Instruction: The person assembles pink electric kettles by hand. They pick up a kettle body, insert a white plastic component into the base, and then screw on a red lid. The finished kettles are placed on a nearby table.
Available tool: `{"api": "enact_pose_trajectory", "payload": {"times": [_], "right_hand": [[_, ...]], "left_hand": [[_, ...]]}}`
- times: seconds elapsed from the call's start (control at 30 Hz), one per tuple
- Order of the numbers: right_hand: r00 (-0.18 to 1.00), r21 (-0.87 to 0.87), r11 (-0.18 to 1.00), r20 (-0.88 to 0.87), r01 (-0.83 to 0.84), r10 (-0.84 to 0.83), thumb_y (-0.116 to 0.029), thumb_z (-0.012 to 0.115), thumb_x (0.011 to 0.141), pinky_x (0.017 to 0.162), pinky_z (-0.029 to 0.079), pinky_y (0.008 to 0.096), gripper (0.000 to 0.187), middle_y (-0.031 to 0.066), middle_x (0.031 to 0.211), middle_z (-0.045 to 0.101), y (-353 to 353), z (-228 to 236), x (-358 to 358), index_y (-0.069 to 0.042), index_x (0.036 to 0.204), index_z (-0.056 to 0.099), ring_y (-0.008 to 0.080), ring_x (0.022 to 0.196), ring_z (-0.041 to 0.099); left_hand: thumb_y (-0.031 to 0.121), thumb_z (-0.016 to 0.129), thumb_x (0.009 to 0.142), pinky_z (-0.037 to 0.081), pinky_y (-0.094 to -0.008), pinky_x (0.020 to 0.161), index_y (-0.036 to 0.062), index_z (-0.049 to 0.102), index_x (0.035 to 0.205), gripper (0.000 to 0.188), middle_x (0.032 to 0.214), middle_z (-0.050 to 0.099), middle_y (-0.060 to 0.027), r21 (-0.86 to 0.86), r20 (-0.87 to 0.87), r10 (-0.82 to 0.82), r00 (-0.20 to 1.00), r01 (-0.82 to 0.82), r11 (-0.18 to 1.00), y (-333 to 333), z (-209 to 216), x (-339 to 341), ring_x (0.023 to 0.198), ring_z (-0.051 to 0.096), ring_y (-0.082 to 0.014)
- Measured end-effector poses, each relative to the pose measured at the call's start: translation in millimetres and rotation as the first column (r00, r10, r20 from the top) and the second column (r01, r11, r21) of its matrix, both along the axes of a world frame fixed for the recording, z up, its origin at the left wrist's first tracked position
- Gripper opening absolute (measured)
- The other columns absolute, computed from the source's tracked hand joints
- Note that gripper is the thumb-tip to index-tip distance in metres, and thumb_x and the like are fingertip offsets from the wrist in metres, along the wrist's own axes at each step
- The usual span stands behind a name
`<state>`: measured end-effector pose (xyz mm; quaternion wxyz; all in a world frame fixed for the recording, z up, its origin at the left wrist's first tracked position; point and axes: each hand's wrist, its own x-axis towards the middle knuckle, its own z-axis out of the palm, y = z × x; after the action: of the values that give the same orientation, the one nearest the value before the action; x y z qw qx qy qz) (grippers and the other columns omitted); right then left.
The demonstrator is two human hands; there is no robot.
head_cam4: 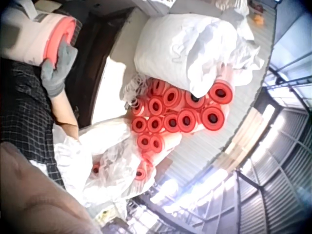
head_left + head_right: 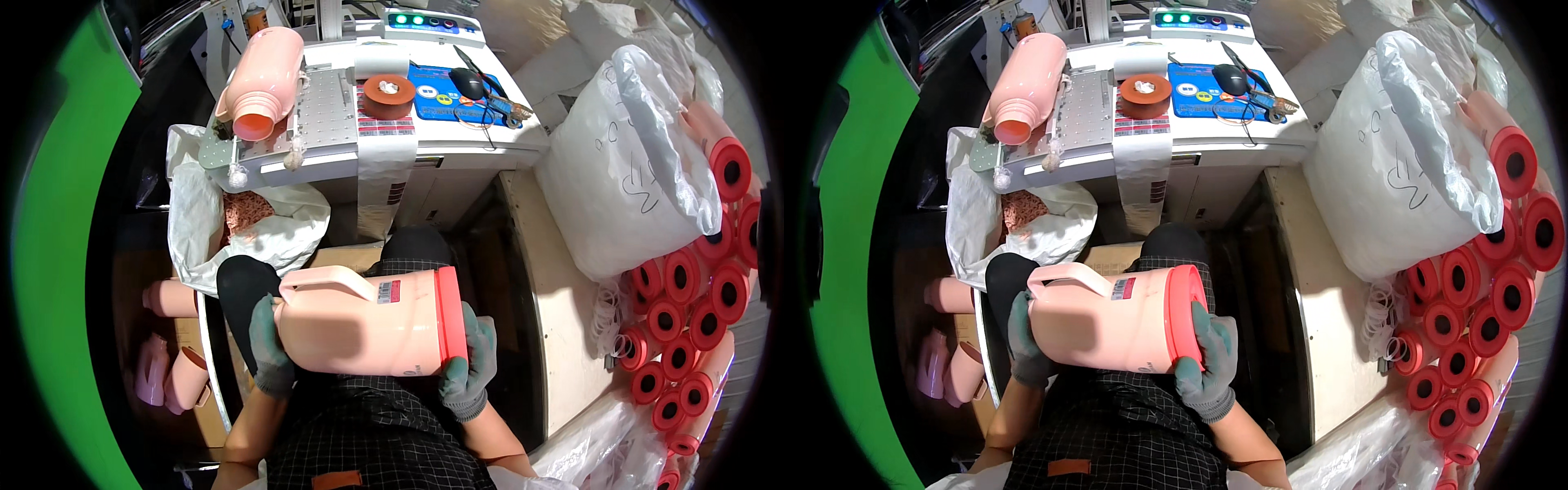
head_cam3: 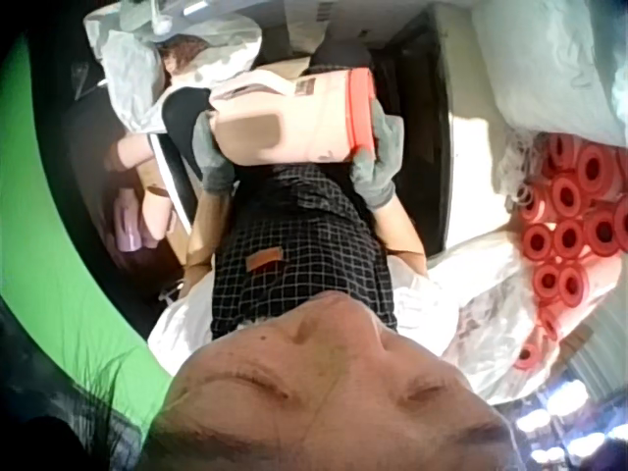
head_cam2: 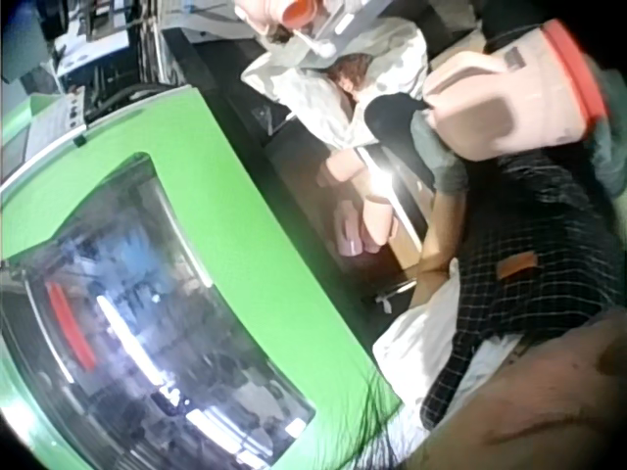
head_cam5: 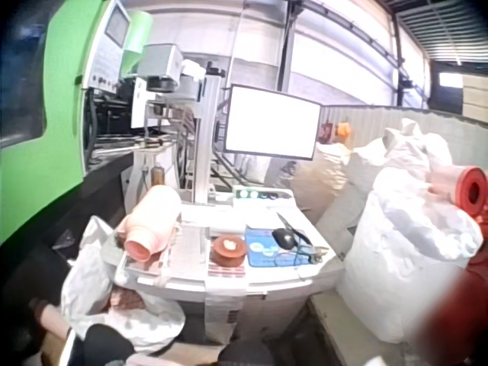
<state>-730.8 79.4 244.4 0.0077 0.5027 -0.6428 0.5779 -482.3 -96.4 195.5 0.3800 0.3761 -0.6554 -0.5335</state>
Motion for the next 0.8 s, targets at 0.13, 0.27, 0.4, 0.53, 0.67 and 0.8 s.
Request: {"api": "enact_pose_trajectory", "payload": {"times": [0.13,0.27,0.4,0.53,0.67,0.8], "right_hand": [[0.993,-0.046,0.999,0.118,-0.015,0.021,-0.035,0.06,0.098,0.084,0.048,0.0381,0.058,0.0172,0.117,0.064,2.5,-11.0,1.8,0.007,0.137,0.058,0.0262,0.094,0.056],[0.993,-0.043,0.999,0.121,0.015,-0.01,-0.036,0.057,0.101,0.087,0.047,0.0378,0.057,0.0189,0.122,0.063,2.2,-6.7,5.4,0.006,0.139,0.056,0.0256,0.097,0.057],[0.907,0.058,0.995,0.409,0.085,-0.101,-0.044,0.05,0.106,0.094,0.047,0.0373,0.057,0.0164,0.125,0.063,-4.1,-5.9,6.3,0.004,0.137,0.055,0.0226,0.105,0.058],[0.762,0.111,0.992,0.636,0.063,-0.12,-0.051,0.044,0.11,0.101,0.05,0.0358,0.06,0.0123,0.131,0.065,-5.9,-16.7,-1.8,0.001,0.138,0.054,0.0204,0.115,0.063],[0.299,-0.033,0.999,0.954,0.003,0.031,-0.036,0.038,0.113,0.095,0.052,0.0335,0.046,0.0112,0.114,0.07,-9.0,3.1,-13.5,0.002,0.127,0.061,0.018,0.105,0.065],[0.688,0.138,0.987,0.724,-0.085,-0.042,-0.03,0.041,0.112,0.098,0.05,0.0339,0.043,0.014,0.127,0.065,13.2,-40.4,-29.3,0.004,0.13,0.059,0.021,0.11,0.063]], "left_hand": [[0.027,0.054,0.104,0.051,-0.0319,0.081,0.0008,0.061,0.11,0.027,0.1,0.067,-0.0087,-0.45,0.221,0.252,0.942,-0.131,0.883,-2.3,6.5,-12.4,0.09,0.064,-0.0175],[0.031,0.046,0.108,0.05,-0.0325,0.08,0.0011,0.062,0.107,0.034,0.093,0.066,-0.0074,-0.655,0.281,0.349,0.894,-0.087,0.75,-10.9,19.2,-16.2,0.085,0.062,-0.0161],[0.031,0.039,0.109,0.049,-0.0345,0.081,0.0001,0.06,0.105,0.037,0.095,0.062,-0.0096,-0.221,0.019,0.331,0.943,-0.319,0.921,4.0,46.9,-31.1,0.086,0.06,-0.0198],[0.027,0.046,0.103,0.049,-0.0367,0.081,-0.0038,0.058,0.105,0.033,0.099,0.06,-0.014,-0.366,0.08,0.334,0.939,-0.284,0.886,12.5,70.7,-33.9,0.086,0.059,-0.0263],[0.035,0.06,0.097,0.051,-0.0369,0.087,-0.0007,0.06,0.106,0.037,0.111,0.063,-0.0187,-0.658,0.171,-0.011,0.985,0.122,0.743,3.0,70.7,-6.4,0.097,0.063,-0.0304],[0.035,0.063,0.097,0.052,-0.0367,0.091,0.0007,0.059,0.123,0.043,0.119,0.063,-0.0128,0.082,0.004,-0.219,0.976,0.218,0.973,-14.3,8.6,39.0,0.105,0.063,-0.0236]]}}
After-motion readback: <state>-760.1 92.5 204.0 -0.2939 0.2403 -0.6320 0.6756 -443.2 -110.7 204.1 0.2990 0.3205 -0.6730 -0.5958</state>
